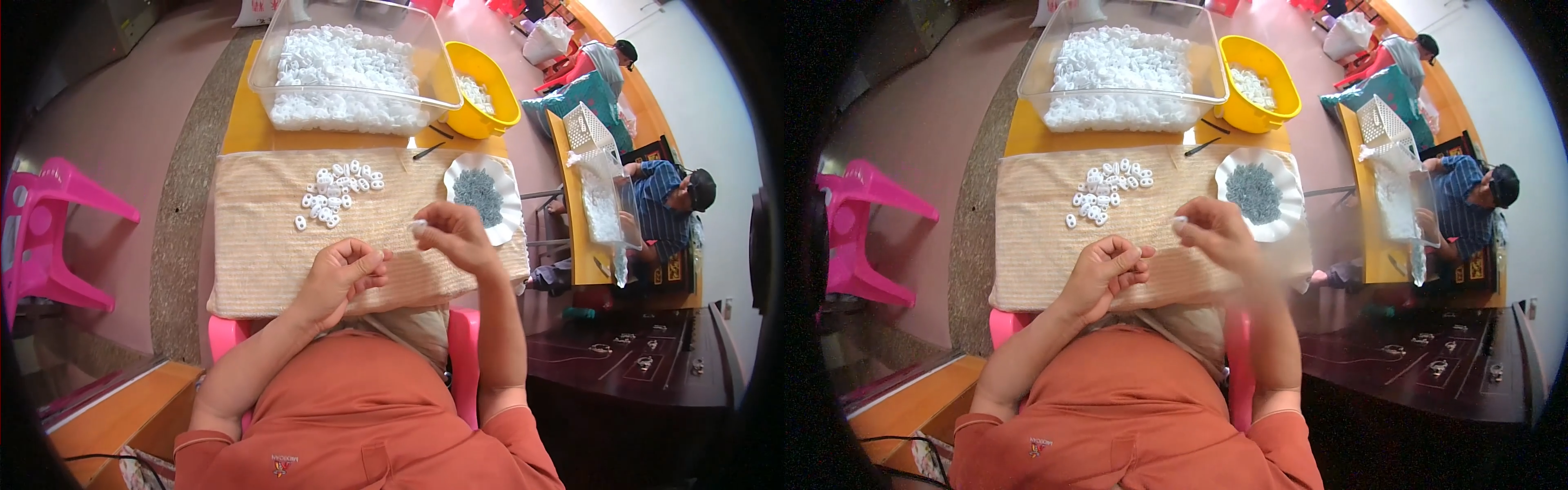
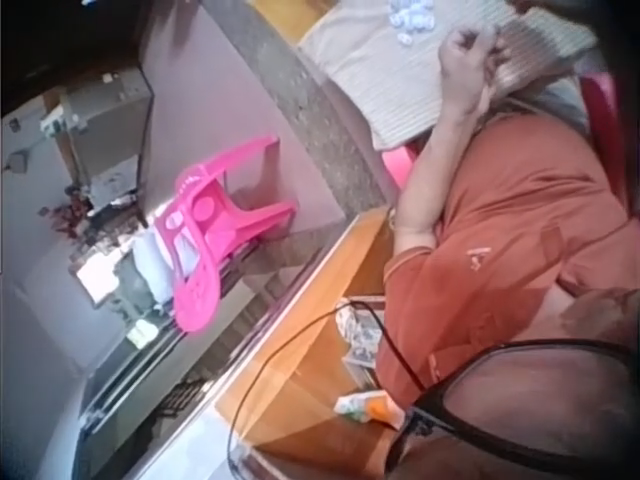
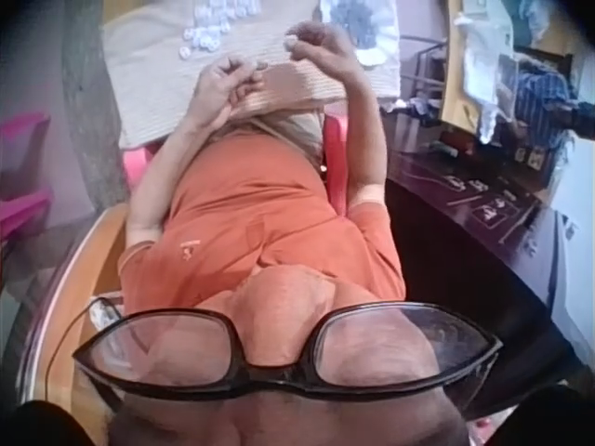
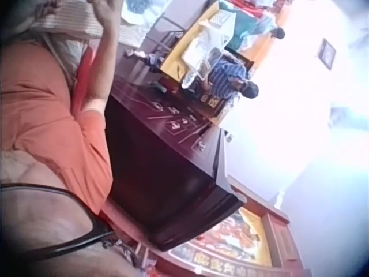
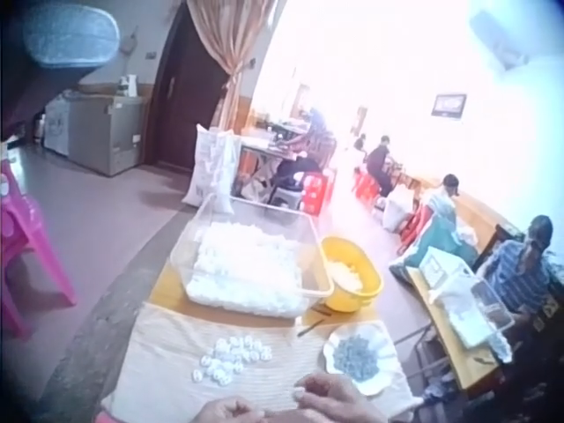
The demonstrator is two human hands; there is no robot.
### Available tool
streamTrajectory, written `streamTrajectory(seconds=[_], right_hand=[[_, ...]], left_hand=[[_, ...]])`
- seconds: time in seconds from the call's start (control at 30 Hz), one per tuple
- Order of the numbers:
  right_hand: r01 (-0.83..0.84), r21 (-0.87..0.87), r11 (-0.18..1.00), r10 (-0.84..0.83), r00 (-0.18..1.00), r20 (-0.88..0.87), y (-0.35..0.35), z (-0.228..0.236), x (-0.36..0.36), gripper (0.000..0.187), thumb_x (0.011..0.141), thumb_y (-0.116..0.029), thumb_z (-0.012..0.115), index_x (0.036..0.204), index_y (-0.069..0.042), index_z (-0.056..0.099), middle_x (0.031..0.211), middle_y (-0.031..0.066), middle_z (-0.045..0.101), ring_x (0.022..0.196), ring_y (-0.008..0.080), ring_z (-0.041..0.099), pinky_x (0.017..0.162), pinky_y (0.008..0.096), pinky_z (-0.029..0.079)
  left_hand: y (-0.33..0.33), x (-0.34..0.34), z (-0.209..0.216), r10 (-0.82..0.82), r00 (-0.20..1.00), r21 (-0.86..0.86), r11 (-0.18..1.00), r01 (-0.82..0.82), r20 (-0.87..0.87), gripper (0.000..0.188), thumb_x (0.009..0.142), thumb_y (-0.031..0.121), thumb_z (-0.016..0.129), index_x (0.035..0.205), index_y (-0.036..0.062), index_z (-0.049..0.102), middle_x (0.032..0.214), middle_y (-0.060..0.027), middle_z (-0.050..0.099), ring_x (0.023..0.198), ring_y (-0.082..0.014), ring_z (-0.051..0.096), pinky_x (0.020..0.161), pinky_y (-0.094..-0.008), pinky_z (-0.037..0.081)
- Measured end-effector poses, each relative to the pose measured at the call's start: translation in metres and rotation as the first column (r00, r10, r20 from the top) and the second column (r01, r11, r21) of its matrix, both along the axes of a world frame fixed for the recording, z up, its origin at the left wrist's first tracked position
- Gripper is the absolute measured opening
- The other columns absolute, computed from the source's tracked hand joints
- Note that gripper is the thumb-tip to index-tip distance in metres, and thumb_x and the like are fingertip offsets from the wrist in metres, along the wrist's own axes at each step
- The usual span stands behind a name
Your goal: Threading small beads onto white plastic components at a workstation.
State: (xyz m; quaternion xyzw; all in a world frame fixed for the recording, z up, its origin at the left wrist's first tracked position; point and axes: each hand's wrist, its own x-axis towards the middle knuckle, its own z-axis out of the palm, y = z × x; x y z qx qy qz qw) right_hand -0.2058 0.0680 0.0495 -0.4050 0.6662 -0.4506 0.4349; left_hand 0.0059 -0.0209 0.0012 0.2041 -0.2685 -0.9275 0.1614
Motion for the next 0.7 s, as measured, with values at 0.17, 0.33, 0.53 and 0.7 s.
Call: streamTrajectory(seconds=[0.17, 0.33, 0.53, 0.7], right_hand=[[0.208, -0.165, 0.964, -0.245, 0.936, -0.252, -0.027, 0.035, -0.090, 0.024, 0.087, -0.012, 0.067, 0.103, 0.005, 0.062, 0.082, 0.0058, 0.064, 0.067, 0.0102, 0.061, 0.061, 0.0241, 0.052], [0.477, -0.509, 0.717, -0.637, 0.745, -0.199, -0.057, 0.052, -0.131, 0.033, 0.088, -0.012, 0.066, 0.113, 0.008, 0.059, 0.086, 0.0064, 0.064, 0.068, 0.0093, 0.060, 0.059, 0.0220, 0.051], [0.259, -0.264, 0.929, -0.354, 0.828, -0.434, -0.036, 0.010, -0.087, 0.027, 0.088, -0.008, 0.065, 0.110, 0.008, 0.062, 0.087, 0.0066, 0.064, 0.069, 0.0080, 0.059, 0.061, 0.0211, 0.050], [0.128, -0.121, 0.984, -0.170, 0.877, -0.450, -0.027, -0.005, -0.021, 0.020, 0.083, -0.007, 0.069, 0.101, 0.004, 0.067, 0.080, 0.0045, 0.066, 0.066, 0.0086, 0.057, 0.058, 0.0234, 0.046]], left_hand=[[0.004, 0.000, 0.002, -0.002, 1.000, -0.020, 1.000, 0.002, -0.004, 0.007, 0.090, 0.009, 0.064, 0.091, 0.0036, 0.059, 0.103, -0.0131, 0.064, 0.080, -0.0122, 0.063, 0.076, -0.0287, 0.057], [0.006, -0.002, 0.001, -0.012, 1.000, -0.019, 1.000, 0.012, 0.006, 0.007, 0.089, 0.008, 0.065, 0.091, 0.0034, 0.059, 0.104, -0.0127, 0.064, 0.080, -0.0117, 0.063, 0.075, -0.0277, 0.056], [0.003, 0.000, 0.001, 0.011, 1.000, -0.070, 0.997, -0.010, 0.005, 0.007, 0.090, 0.008, 0.064, 0.092, 0.0026, 0.060, 0.104, -0.0132, 0.064, 0.080, -0.0108, 0.062, 0.074, -0.0272, 0.056], [0.003, 0.000, -0.001, 0.007, 1.000, -0.073, 0.997, -0.005, 0.023, 0.008, 0.090, 0.009, 0.064, 0.092, 0.0025, 0.059, 0.104, -0.0128, 0.064, 0.079, -0.0104, 0.062, 0.074, -0.0266, 0.055]])
